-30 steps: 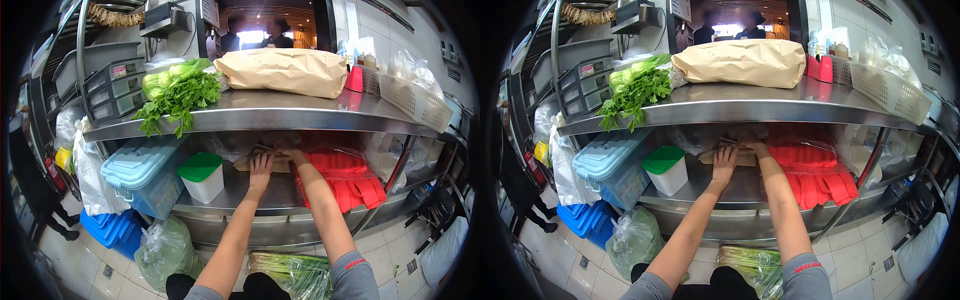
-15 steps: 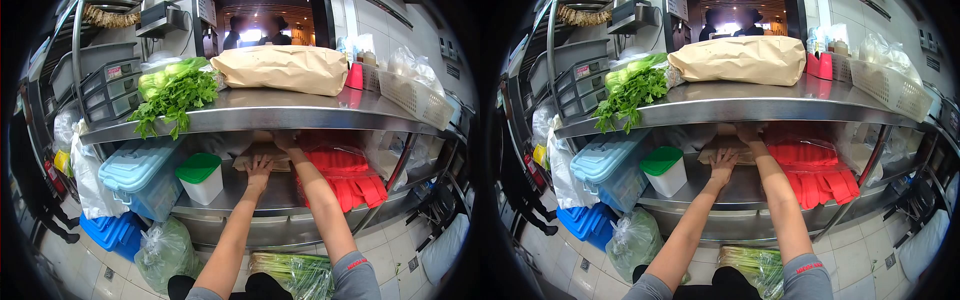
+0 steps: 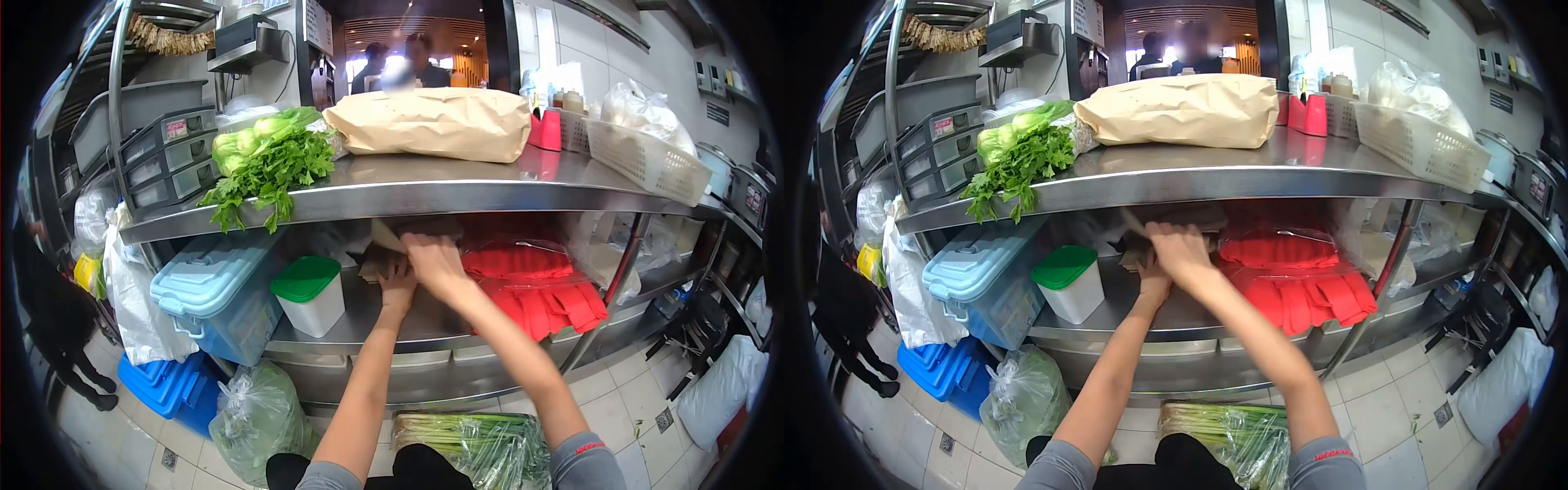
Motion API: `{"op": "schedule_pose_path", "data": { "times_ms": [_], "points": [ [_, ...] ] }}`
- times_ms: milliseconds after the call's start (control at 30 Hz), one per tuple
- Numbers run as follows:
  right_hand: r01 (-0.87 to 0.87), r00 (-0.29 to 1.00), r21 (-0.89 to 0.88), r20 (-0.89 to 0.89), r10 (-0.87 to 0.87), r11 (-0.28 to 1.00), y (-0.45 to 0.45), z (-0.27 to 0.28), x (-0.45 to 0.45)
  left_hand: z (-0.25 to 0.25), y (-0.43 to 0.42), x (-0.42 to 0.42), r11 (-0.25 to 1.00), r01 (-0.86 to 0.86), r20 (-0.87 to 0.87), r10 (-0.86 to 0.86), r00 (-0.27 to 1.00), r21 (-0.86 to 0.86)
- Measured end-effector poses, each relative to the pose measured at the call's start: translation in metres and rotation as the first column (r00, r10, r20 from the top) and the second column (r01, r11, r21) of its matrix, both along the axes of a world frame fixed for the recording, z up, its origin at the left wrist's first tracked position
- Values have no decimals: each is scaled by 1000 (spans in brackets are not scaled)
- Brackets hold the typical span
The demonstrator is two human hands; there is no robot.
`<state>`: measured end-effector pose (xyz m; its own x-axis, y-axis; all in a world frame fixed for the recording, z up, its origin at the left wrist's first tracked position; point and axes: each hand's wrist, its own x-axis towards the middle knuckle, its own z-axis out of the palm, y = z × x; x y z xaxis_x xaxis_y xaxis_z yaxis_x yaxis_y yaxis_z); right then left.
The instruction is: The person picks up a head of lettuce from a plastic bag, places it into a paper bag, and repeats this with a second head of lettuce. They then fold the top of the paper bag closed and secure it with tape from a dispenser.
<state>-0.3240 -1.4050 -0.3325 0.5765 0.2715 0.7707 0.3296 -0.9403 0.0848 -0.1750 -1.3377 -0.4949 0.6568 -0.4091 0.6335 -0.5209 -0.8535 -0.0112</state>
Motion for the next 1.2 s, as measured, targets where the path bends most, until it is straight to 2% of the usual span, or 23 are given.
{"op": "schedule_pose_path", "data": {
  "times_ms": [100,133,167,200,233,267,300,333,400,467,567,633,667,700,767,800,833,900,933,967,1000,1100,1200],
  "points": [
    [-127,976,203,202,85,971,18,-5,-93,1,4,-8,993,76,-1,-76,997,-92],
    [-186,963,350,251,99,918,19,-9,-118,-12,11,-4,967,242,167,-225,960,-84],
    [-249,947,484,302,106,839,17,-14,-138,0,23,-30,857,432,-140,-482,865,-281],
    [-265,959,676,261,113,688,12,-21,-153,-8,32,-46,722,588,-49,-646,762,-364],
    [-255,967,828,217,134,499,6,-28,-167,-26,31,-67,325,117,-244,-864,440,-939],
    [-372,927,868,330,178,329,4,-36,-174,-50,44,-79,117,81,-94,-966,240,-990],
    [-473,874,869,444,197,144,2,-45,-175,-21,63,-138,70,-90,-85,-979,184,-993],
    [-555,811,831,552,192,-44,1,-56,-176,8,76,-184,-99,-263,65,-989,136,-960],
    [-556,792,805,589,161,-207,7,-85,-177,13,119,-237,-182,-544,269,-960,-83,-819],
    [-501,774,779,598,208,-377,14,-122,-175,15,151,-273,-242,-597,304,-953,-3,-765],
    [-253,731,806,522,440,-535,22,-214,-176,32,185,-308,-359,-299,320,-932,170,-884],
    [-180,645,812,524,556,-556,46,-231,-190,40,194,-316,-201,-232,75,-886,458,-952],
    [-47,682,934,288,672,-353,52,-263,-192,43,198,-317,-111,-210,-35,-807,590,-971],
    [91,683,988,29,730,-125,53,-291,-192,34,199,-307,-53,-170,-64,-783,618,-984],
    [169,487,971,-229,843,167,52,-300,-198,13,201,-279,62,-91,-108,-725,681,-994],
    [129,472,939,-342,813,319,52,-339,-178,17,190,-280,105,-77,-129,-722,680,-991],
    [200,500,947,-318,805,250,48,-337,-169,11,183,-275,173,-57,-164,-710,685,-983],
    [345,553,934,-284,783,96,42,-335,-160,13,173,-266,368,155,-173,-716,676,-917],
    [520,517,774,52,855,-361,22,-356,-138,18,173,-264,477,219,-225,-709,668,-851],
    [315,588,769,302,750,-556,16,-317,-147,25,172,-261,572,283,-275,-697,662,-770],
    [316,615,611,451,648,-726,5,-308,-141,27,173,-258,653,347,-322,-681,658,-673],
    [411,372,731,411,832,-545,-24,-297,-139,8,172,-242,700,340,-280,-611,741,-629],
    [315,424,916,99,900,-249,-34,-287,-152,-1,180,-242,746,294,-300,-548,781,-598]
  ]
}}
